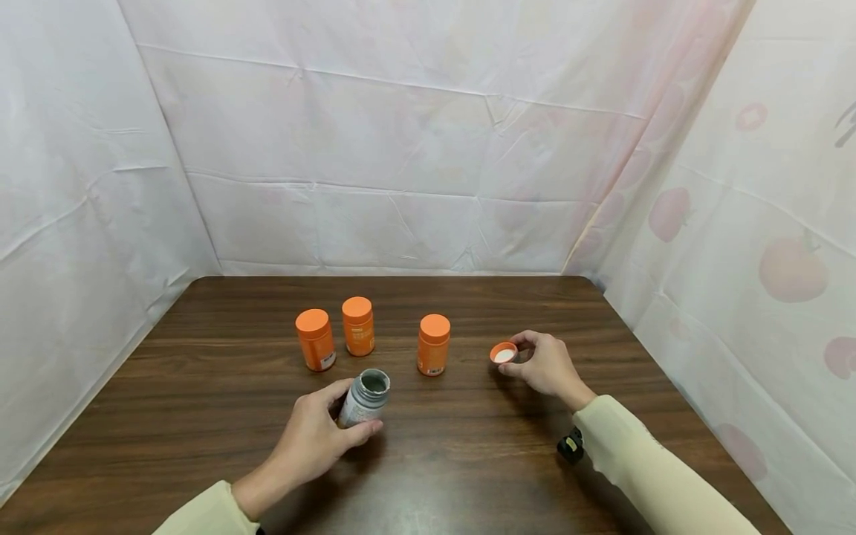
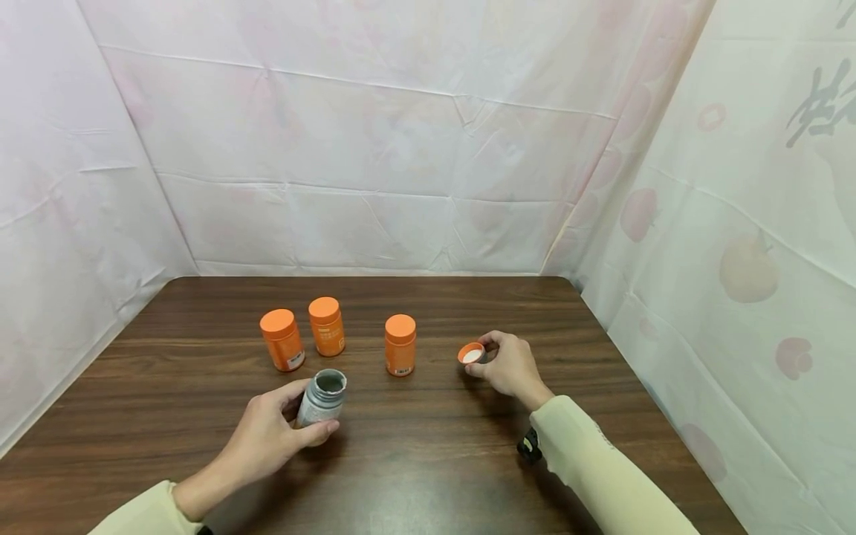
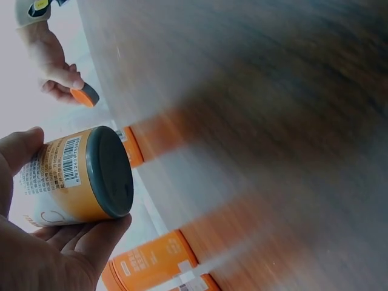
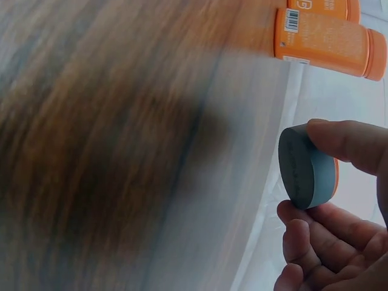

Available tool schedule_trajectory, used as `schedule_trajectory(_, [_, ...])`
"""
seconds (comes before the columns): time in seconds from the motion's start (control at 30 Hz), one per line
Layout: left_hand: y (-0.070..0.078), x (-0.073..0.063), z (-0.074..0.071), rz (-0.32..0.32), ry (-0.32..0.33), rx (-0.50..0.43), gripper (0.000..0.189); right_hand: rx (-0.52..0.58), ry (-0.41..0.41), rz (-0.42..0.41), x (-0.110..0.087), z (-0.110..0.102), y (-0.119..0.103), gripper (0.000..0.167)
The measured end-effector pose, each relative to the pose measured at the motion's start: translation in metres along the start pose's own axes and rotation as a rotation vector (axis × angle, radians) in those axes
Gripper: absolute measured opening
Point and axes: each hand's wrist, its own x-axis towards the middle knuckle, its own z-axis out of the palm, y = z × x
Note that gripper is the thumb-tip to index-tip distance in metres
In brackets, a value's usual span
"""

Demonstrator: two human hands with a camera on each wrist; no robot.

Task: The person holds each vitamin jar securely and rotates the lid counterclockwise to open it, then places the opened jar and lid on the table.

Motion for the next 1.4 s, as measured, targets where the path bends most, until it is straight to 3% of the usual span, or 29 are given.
schedule_trajectory(0.53, [-0.002, -0.001, -0.006, -0.047, 0.048, 0.023, 0.054, -0.085, -0.016, 0.029, 0.003, 0.007, 0.005, 0.048])
schedule_trajectory(1.07, [-0.009, 0.0, -0.012, -0.044, 0.089, 0.054, 0.055, -0.165, -0.058, 0.084, 0.003, 0.009, 0.008, 0.047])
schedule_trajectory(1.4, [-0.015, 0.0, -0.017, -0.026, 0.151, 0.096, 0.054, -0.178, -0.03, 0.048, -0.004, 0.006, 0.004, 0.046])
